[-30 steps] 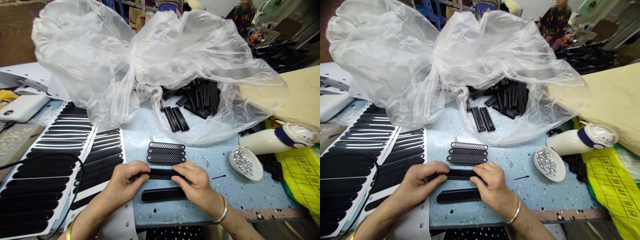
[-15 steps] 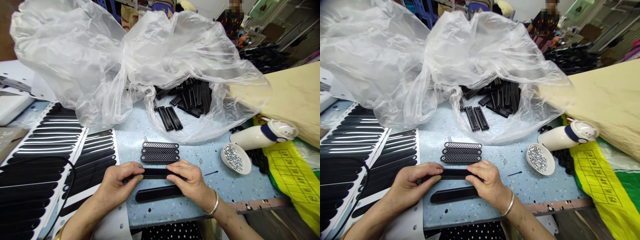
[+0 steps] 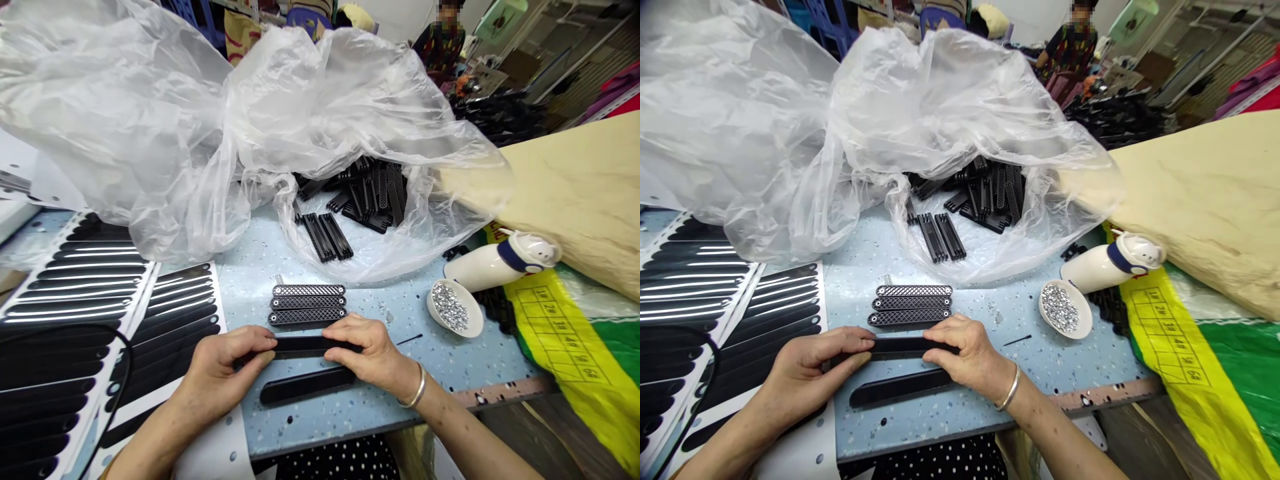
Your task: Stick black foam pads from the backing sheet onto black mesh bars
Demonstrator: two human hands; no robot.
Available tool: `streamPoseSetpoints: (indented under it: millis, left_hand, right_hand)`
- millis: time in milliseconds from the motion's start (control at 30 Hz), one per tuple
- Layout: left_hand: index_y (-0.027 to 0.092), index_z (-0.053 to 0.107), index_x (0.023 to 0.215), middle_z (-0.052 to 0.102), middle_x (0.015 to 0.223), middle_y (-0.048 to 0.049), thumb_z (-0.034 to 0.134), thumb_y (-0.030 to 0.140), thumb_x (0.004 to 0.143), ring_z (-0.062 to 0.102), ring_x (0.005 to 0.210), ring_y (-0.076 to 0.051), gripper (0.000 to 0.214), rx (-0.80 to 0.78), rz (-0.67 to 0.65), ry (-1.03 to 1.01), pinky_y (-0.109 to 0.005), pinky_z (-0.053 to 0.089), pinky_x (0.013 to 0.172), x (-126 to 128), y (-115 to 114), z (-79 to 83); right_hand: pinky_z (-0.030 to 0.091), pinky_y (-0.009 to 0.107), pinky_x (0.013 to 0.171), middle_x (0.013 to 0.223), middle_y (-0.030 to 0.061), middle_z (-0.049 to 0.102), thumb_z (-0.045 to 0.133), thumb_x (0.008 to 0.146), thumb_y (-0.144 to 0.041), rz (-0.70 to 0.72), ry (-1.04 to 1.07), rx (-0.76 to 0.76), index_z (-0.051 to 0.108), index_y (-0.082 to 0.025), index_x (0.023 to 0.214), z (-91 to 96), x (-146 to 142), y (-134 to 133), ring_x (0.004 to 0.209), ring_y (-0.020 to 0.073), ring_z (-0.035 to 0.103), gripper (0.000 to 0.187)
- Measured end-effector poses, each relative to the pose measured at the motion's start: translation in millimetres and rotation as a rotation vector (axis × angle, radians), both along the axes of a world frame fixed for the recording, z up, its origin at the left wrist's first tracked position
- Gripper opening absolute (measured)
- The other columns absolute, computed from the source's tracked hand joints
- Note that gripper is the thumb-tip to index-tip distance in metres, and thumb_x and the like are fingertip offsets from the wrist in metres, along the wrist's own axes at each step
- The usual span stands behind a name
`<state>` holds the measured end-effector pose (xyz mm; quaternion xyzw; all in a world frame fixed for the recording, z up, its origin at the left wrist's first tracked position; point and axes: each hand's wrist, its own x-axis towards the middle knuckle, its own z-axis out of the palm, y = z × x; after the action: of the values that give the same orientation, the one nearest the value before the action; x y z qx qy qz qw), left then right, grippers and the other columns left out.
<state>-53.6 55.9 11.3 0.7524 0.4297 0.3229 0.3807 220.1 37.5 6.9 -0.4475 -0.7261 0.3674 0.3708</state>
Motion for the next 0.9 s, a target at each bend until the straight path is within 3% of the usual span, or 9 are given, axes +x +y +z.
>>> streamPoseSetpoints:
  millis: [167,300,400,467,533,633,700,800,900]
  left_hand:
    - [0.020,0.073,0.089,0.077,0.091,-0.0028,0.063,0.020,0.085,0.073,0.083,-0.018,0.011,-0.048,-0.022,0.031,-0.025,0.057,0.076,-3.0,-1.0,-5.1]
    - [0.019,0.070,0.086,0.075,0.086,-0.0033,0.060,0.023,0.086,0.071,0.080,-0.019,0.011,-0.072,-0.030,0.050,-0.026,0.057,0.074,-1.5,1.1,-5.5]
    - [0.020,0.071,0.086,0.075,0.084,-0.0033,0.060,0.024,0.085,0.071,0.075,-0.019,0.012,-0.041,-0.027,0.084,-0.025,0.056,0.065,-0.8,1.6,2.8]
    - [0.021,0.072,0.093,0.077,0.088,-0.0039,0.062,0.023,0.083,0.072,0.072,-0.019,0.015,0.027,0.032,0.097,-0.021,0.054,0.056,-5.5,-4.3,16.5]
    - [0.021,0.071,0.101,0.077,0.090,-0.0040,0.064,0.022,0.082,0.071,0.068,-0.017,0.021,0.108,0.128,0.087,-0.020,0.053,0.053,-16.3,-18.4,36.4]
    - [0.020,0.071,0.097,0.074,0.078,-0.0014,0.064,0.023,0.083,0.067,0.061,-0.014,0.015,0.150,0.242,0.087,-0.020,0.053,0.056,-40.3,-52.1,66.1]
    - [0.019,0.071,0.087,0.069,0.067,0.0003,0.062,0.026,0.085,0.063,0.056,-0.013,0.011,0.109,0.326,0.117,-0.020,0.050,0.054,-59.4,-78.9,75.6]
    - [0.018,0.063,0.062,0.057,0.051,0.0022,0.057,0.033,0.086,0.052,0.046,-0.011,0.030,-0.024,0.512,0.158,-0.020,0.043,0.046,-90.2,-121.5,65.1]
    - [0.018,0.054,0.048,0.048,0.043,0.0034,0.061,0.041,0.080,0.045,0.042,-0.011,0.041,-0.185,0.750,0.165,-0.020,0.035,0.042,-114.0,-158.5,33.5]
  right_hand:
    - [0.058,0.032,0.071,0.093,0.0076,0.075,0.079,0.070,-0.013,-0.146,-0.016,-0.152,0.074,-0.018,0.107,2.9,18.2,-14.5,0.077,0.0181,0.069,0.038]
    - [0.059,0.032,0.069,0.089,0.0067,0.075,0.073,0.073,-0.016,-0.276,0.020,-0.216,0.075,-0.018,0.097,1.2,25.8,-22.1,0.072,0.0174,0.069,0.025]
    - [0.061,0.033,0.068,0.085,0.0086,0.076,0.066,0.081,-0.022,-0.383,0.088,-0.203,0.074,-0.016,0.091,9.4,22.8,-24.9,0.074,0.0202,0.072,0.015]
    - [0.060,0.033,0.066,0.081,0.0084,0.075,0.061,0.086,-0.022,-0.429,0.048,-0.104,0.073,-0.016,0.088,22.4,13.4,-32.0,0.072,0.0206,0.071,0.013]
    - [0.059,0.033,0.067,0.082,0.0082,0.073,0.057,0.089,-0.016,-0.365,-0.032,0.054,0.072,-0.017,0.090,35.5,-5.6,-45.0,0.074,0.0204,0.070,0.014]
    - [0.058,0.031,0.068,0.089,0.0086,0.073,0.058,0.085,-0.005,-0.032,-0.031,0.324,0.068,-0.017,0.104,40.6,-53.8,-66.7,0.078,0.0197,0.068,0.025]
    - [0.059,0.032,0.070,0.091,0.0099,0.074,0.059,0.082,-0.006,0.179,0.001,0.493,0.067,-0.015,0.105,32.8,-96.5,-77.5,0.080,0.0215,0.068,0.025]
    - [0.057,0.047,0.084,0.109,0.0166,0.071,0.056,0.083,-0.012,0.255,-0.109,0.549,0.065,-0.009,0.109,14.4,-158.3,-85.9,0.102,0.0326,0.064,0.028]
    - [0.051,0.055,0.090,0.120,0.0186,0.066,0.053,0.085,-0.012,0.215,-0.292,0.463,0.062,-0.007,0.117,-2.8,-189.7,-87.5,0.116,0.0373,0.058,0.033]
